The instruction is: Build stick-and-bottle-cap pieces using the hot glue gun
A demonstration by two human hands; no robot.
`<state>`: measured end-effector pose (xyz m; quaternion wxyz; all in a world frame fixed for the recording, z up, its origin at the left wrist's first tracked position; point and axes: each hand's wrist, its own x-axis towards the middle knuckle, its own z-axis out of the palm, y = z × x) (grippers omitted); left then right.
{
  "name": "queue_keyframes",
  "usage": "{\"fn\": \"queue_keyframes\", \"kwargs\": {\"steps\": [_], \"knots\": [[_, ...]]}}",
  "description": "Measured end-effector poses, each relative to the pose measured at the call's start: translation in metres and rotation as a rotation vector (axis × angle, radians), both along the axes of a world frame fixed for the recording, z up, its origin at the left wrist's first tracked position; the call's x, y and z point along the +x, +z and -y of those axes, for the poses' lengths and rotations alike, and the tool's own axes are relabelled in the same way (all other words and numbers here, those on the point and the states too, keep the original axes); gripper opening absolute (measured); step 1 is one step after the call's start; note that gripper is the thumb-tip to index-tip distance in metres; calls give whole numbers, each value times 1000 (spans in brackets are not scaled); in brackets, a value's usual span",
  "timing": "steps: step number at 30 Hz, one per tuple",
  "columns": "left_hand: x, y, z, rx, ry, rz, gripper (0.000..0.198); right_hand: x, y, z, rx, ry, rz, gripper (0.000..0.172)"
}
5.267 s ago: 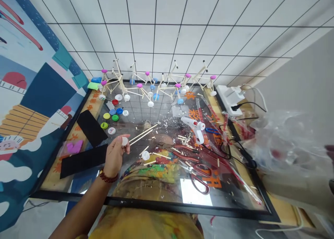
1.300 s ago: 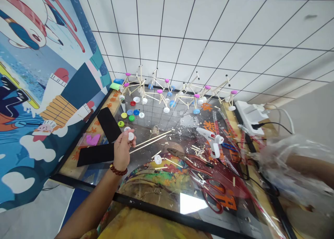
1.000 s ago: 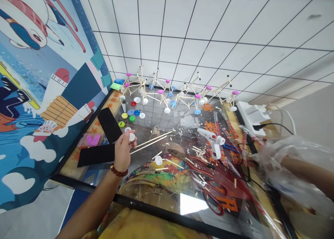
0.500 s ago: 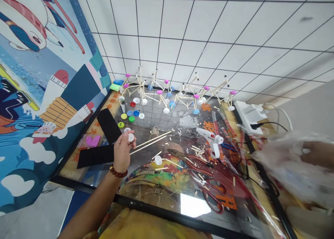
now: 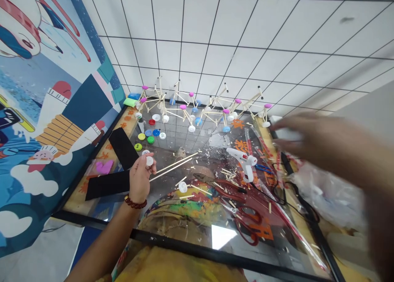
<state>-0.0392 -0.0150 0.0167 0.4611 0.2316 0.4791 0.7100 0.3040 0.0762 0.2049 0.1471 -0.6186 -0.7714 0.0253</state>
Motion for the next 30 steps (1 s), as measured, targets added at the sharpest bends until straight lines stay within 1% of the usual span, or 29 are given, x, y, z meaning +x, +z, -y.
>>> {"fn": "queue_keyframes", "kwargs": {"steps": [1, 2, 3, 4, 6, 7, 8, 10, 12, 15, 17, 19, 20, 22, 25, 27, 30], "knots": [[-1, 0, -1, 1, -7, 18, 37, -28, -12, -3, -124, 166, 47, 31], [-2, -1, -2, 2, -15, 39, 37, -60, -28, -6, -236, 356, 71, 23], [-3, -2, -2, 3, -19, 58, 36, -92, -46, -9, -340, 535, 69, 26], [-4, -3, -3, 6, -13, 73, 36, -124, -66, -12, -400, 656, 46, 29], [-7, -6, -6, 10, 23, 87, 35, -180, -104, -18, -442, 751, 32, 33], [-8, -7, -7, 11, 52, 90, 35, -201, -121, -20, -453, 774, 44, 38], [-9, -8, -7, 10, 82, 95, 35, -218, -135, -23, -459, 777, 56, 42], [-12, -9, -9, 8, 135, 115, 34, -240, -153, -27, -469, 760, 82, 48], [-15, -8, -9, 10, 171, 142, 33, -249, -162, -30, -472, 743, 94, 52], [-25, -2, -10, -3, 170, 123, 35, -247, -165, -35, -490, 717, 83, 66], [-35, 5, -13, -49, 95, 34, 37, -241, -164, -39, -500, 711, 20, 78], [-46, 11, -20, -110, -13, -126, 38, -233, -164, -41, -523, 703, -79, 84], [-52, 13, -25, -138, -45, -229, 38, -228, -165, -42, -541, 689, -122, 84], [-62, 14, -37, -191, -58, -438, 36, -221, -167, -43, -582, 633, -176, 80], [-71, 8, -53, -278, -71, -676, 30, -213, -173, -39, -586, 578, -240, 71], [-74, 0, -60, -300, -91, -757, 28, -211, -175, -35, -562, 569, -279, 66], [-75, -10, -61, -298, -117, -789, 27, -207, -175, -28, -505, 551, -257, 62]]}}
